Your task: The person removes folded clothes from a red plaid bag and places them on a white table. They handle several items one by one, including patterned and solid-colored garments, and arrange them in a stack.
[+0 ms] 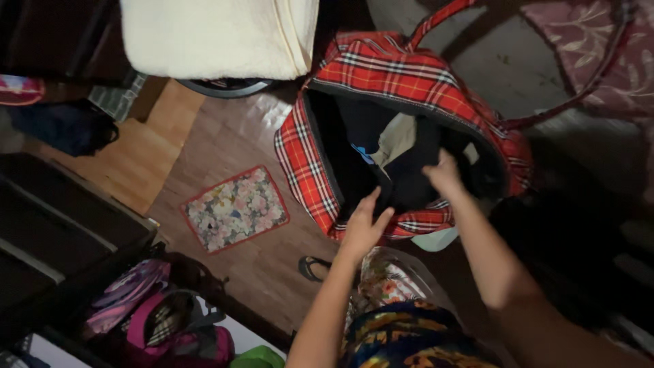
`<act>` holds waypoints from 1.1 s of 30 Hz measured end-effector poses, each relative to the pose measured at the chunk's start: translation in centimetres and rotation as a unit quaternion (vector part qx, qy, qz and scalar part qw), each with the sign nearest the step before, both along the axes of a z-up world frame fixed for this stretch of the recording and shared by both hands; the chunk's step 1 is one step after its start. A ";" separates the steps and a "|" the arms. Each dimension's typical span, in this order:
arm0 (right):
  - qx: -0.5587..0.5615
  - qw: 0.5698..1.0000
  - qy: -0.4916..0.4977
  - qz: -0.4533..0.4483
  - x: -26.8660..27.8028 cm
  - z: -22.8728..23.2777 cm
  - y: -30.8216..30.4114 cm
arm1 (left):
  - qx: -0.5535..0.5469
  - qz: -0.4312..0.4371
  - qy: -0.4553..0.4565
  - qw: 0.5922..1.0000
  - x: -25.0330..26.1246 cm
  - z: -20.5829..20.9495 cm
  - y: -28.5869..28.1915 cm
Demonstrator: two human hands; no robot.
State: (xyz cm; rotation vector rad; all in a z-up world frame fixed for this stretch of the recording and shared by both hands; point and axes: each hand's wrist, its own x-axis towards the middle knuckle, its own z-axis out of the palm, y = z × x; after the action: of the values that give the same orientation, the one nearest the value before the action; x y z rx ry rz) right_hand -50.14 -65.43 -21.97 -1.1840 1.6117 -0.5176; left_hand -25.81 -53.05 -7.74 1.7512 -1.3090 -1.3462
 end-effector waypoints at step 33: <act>-0.576 0.469 -0.002 0.669 31.8 43.1 8.6 | -0.091 0.151 0.181 0.968 19.7 15.0 17.4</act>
State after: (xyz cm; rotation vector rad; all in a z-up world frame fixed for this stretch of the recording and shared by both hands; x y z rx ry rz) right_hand -18.38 -56.81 21.11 -2.8768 -0.4131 -0.4272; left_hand -6.06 -35.68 7.29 1.4287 -0.8934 -1.2530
